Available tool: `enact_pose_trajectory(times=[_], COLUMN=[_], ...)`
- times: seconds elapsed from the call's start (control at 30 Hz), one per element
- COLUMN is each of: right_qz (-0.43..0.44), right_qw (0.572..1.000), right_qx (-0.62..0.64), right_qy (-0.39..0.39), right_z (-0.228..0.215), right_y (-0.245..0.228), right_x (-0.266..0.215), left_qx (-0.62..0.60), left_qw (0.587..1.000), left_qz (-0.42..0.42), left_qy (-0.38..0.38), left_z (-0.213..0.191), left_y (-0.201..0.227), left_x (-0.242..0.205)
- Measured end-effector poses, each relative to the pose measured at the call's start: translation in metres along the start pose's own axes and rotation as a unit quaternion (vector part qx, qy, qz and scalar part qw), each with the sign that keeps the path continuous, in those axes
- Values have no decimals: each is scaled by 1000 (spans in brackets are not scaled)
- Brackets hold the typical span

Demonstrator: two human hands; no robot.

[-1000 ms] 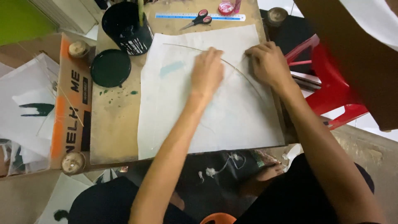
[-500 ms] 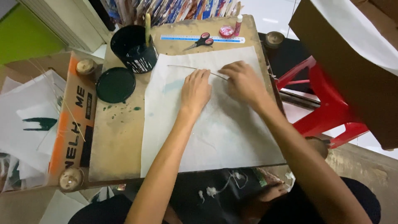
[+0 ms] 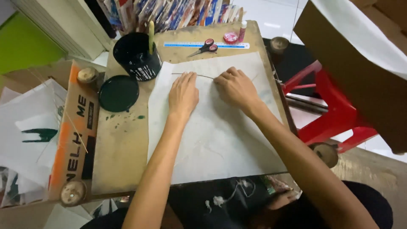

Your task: Assembling kites by aligning thin paper onto bamboo frames and pressing the edges to adhere them.

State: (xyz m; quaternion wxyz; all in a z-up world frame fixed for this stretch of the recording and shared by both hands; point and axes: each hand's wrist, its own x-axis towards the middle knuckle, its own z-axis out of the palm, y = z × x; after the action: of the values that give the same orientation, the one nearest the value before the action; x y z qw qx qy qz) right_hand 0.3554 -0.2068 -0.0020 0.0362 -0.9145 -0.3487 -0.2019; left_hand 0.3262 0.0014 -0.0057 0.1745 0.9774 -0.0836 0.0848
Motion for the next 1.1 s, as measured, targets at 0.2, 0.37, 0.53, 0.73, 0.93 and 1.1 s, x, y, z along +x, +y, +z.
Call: enact_pose_trajectory(times=[0.2,0.37,0.53,0.73,0.93,1.1], right_qz=[3,1,-1,-6,16,18], right_qw=[999,1000,1000,1000,1000,1000], right_qx=[26,28,20,8,22,17], right_qy=[28,11,6,21,7,-19], right_z=[1,38,41,41,60,46], right_y=[-20,-30,-32,-46,-51,-59], right_x=[30,51,53,69,74,79], left_qx=[-31,-89,-27,-13,-15,-17], left_qw=[999,996,999,999,999,999], left_qz=[11,11,0,-2,-4,-8], left_qy=[13,8,31,35,44,40], left_z=[2,-7,-12,-6,-11,0], left_y=[-5,-18,-31,-31,-44,-56], left_x=[3,4,-8,-5,-7,-11])
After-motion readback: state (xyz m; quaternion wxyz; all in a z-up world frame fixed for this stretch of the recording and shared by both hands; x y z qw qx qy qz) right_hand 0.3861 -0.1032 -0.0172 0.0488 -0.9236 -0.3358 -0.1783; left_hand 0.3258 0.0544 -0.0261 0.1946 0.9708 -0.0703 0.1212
